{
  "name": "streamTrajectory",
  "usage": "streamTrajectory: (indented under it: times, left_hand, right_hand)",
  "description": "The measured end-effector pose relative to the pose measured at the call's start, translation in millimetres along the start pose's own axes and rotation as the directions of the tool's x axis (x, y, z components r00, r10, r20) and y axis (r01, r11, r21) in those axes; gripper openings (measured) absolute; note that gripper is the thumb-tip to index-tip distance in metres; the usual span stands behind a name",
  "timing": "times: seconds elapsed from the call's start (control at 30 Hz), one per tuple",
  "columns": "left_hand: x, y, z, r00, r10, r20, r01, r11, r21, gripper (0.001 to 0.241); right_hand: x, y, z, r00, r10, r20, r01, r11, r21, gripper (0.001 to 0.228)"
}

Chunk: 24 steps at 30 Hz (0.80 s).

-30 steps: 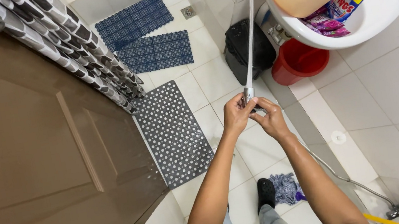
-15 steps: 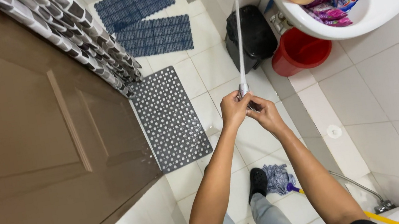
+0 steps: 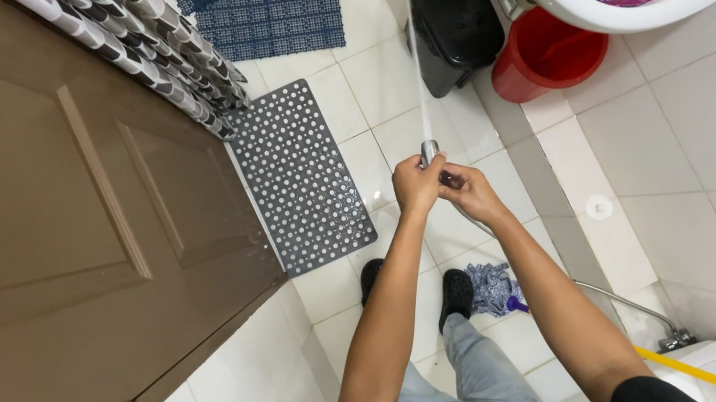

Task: Cleaning bathroom surfaces, a toilet, and using a bidet sprayer.

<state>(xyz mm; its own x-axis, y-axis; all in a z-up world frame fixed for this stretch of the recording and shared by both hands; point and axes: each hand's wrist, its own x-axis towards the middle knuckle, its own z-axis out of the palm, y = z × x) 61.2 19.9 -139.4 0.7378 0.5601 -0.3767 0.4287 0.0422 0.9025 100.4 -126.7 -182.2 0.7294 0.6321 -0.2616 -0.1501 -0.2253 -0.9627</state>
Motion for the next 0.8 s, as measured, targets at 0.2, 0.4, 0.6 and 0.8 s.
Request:
streamTrajectory:
  times: [0.2, 0.4, 0.6, 0.8]
  left_hand:
    - [7.5, -19.9, -3.7, 0.993, -0.114, 0.020, 0.111, 0.988, 0.103, 0.043]
    - [6.9, -15.7, -14.0, 0.985, -0.169, 0.019, 0.166, 0.980, 0.109, 0.044]
    - [-24.0, 17.1, -33.1, 0.991, 0.064, -0.118, -0.094, 0.960, -0.264, 0.030]
    - [-54.6, 24.3, -39.4, 0.955, 0.184, -0.232, -0.286, 0.780, -0.557, 0.020]
  right_hand:
    - [-6.2, 1.3, 15.0, 0.996, 0.092, 0.016, -0.093, 0.989, 0.112, 0.036]
    - [-0.1, 3.2, 21.0, 0.994, 0.108, 0.031, -0.110, 0.989, 0.094, 0.034]
    - [11.8, -81.8, 21.2, 0.990, -0.078, 0.114, 0.099, 0.977, -0.187, 0.044]
    - [-3.2, -152.0, 28.5, 0.935, -0.242, 0.258, 0.335, 0.840, -0.428, 0.049]
